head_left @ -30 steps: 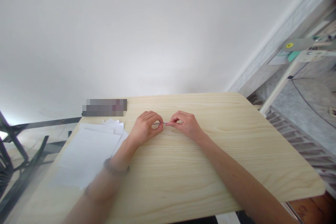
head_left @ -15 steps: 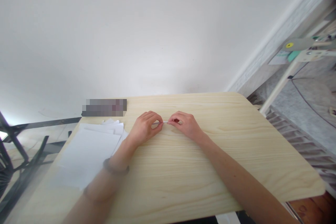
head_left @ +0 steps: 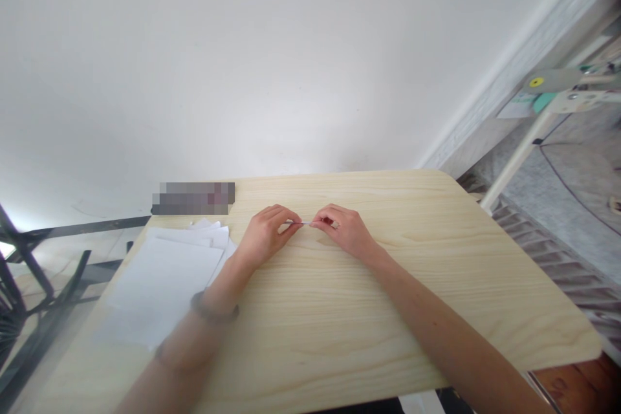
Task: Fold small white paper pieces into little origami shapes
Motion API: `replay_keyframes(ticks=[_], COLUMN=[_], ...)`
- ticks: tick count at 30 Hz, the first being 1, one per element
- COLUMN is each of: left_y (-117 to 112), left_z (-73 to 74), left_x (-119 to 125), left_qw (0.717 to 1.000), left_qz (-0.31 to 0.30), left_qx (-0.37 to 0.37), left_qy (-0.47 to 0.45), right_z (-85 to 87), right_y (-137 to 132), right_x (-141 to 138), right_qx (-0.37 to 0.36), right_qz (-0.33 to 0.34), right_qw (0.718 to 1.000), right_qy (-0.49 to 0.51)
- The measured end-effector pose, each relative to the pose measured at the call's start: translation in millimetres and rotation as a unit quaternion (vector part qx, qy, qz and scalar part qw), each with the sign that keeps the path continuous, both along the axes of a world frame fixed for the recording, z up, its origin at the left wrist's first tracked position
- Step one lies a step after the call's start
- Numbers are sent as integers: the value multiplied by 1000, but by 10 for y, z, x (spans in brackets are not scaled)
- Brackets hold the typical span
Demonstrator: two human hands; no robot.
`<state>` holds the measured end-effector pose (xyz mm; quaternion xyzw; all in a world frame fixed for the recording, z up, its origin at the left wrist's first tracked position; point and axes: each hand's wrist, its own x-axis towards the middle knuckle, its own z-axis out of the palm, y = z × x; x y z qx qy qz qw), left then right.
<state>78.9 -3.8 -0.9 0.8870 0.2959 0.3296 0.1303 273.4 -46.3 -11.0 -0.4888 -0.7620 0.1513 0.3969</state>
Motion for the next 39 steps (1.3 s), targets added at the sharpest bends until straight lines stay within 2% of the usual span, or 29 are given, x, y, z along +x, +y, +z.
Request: replay_keyframes(ticks=[4,12,16,19,23,28,33,39], left_y=[11,21,24,14,7,14,15,4], left_z=[-15,-76,-94,-99,-97,-69,-58,-70], left_x=[-4,-4,-26,-31,-24,-18,-9,12], left_qw=[1000,997,996,993,991,989,988,977], left_qz=[11,57,70,79,65,52,72,45], left_qx=[5,-40,-55,-82,-113,-127,-126,-197], left_qy=[-17,-29,-31,-33,-36,-49,-47,-74], right_z=[-3,-66,-55,-36,-50,-89,-80,-85], right_y=[5,43,38,34,54,70,51,45], right_x=[-10,7,8,5,16,17,-5,-7], right_qx=[-2,8,5,8,0,-47,-48,-77], right_qz=[-4,-23,-5,-16,-39,-26,-24,-10], right_qw=[1000,998,998,997,995,986,987,984], right_qy=[5,51,69,69,94,160,151,159])
